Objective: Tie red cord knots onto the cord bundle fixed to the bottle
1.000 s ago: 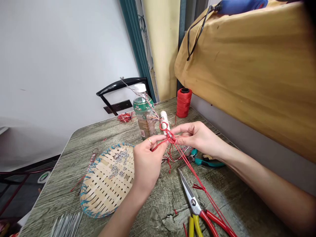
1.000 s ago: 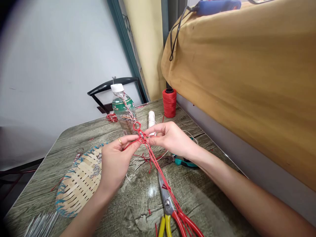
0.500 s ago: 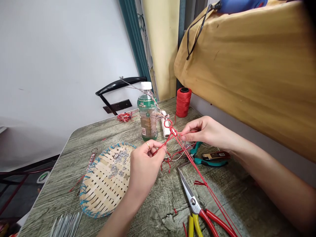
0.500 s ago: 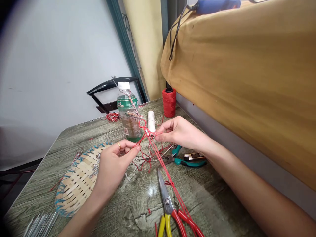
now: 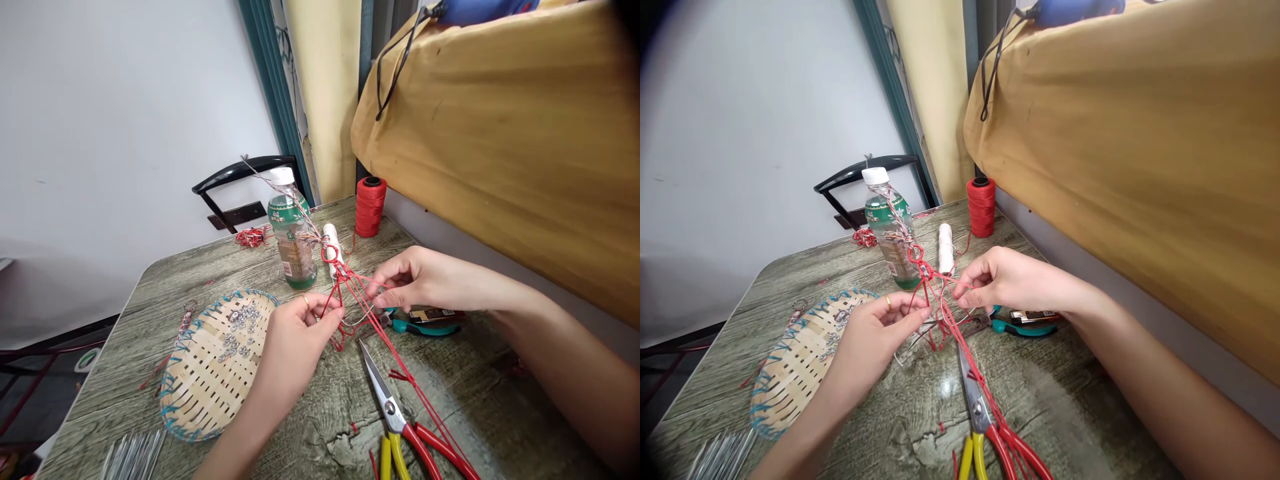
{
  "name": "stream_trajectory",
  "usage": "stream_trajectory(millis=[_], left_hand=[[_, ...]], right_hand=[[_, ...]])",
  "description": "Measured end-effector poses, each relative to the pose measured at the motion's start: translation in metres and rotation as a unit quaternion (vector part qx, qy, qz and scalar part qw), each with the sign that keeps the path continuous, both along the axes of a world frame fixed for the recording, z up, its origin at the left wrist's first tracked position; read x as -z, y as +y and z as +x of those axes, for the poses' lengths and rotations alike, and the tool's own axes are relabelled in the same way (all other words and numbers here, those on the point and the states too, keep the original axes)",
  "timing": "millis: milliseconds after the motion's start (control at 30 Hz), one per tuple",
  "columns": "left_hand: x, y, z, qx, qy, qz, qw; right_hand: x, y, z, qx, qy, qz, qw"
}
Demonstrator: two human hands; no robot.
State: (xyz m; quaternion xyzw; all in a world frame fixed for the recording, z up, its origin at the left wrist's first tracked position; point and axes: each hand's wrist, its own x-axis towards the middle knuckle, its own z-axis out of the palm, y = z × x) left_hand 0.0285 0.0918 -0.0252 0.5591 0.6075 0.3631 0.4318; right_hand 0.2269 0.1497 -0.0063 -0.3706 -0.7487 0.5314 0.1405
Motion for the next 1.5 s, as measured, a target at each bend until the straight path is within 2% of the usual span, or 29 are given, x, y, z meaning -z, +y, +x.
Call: stream_trajectory(millis=[133,233,333,433,567,700,833,1000,1167,1300,1500], left_hand=[[-0.004,0.003,0.002,-0.004,-0.131,-0.01,0.991],[-0.007,0.004,0.004,-0.019,-0.253,-0.019,0.967],[-0.008,0.005,0.006,-0.034,-0.301,-0.024,0.953],[-0.008,0.007,0.007,-0.031,-0.296,-0.032,0.954],[-0.004,0.009,0.009,-0.06,-0.284,-0.024,0.957],[0.0,0.011,0.01,-0.081,-0.26,0.002,0.962],[0.001,0.009,0.011,-0.102,-0.256,0.016,0.961],[-0.001,0.008,0.012,-0.095,-0.276,0.008,0.956],[0.001,0.01,0.012,-0.083,-0.297,0.018,0.951],[0.004,0.008,0.012,-0.066,-0.283,0.045,0.956],[0.003,0.003,0.012,-0.061,-0.219,0.075,0.971]], right_hand=[[-0.003,-0.003,-0.002,0.011,0.018,-0.042,0.999],[-0.006,-0.005,-0.004,0.044,0.082,-0.09,0.992],[-0.006,-0.006,-0.009,0.09,0.113,-0.103,0.984],[-0.003,-0.005,-0.017,0.09,0.113,-0.082,0.986],[0.002,0.0,-0.026,0.074,0.117,-0.008,0.99],[0.005,0.003,-0.03,0.103,0.13,0.046,0.985],[0.001,0.001,-0.029,0.11,0.11,0.0,0.988],[-0.002,0.0,-0.03,0.095,0.131,-0.087,0.983],[0.0,0.0,-0.03,0.105,0.145,-0.1,0.979],[0.0,0.0,-0.029,0.098,0.162,-0.046,0.981],[-0.003,-0.002,-0.028,0.074,0.087,0.047,0.992]])
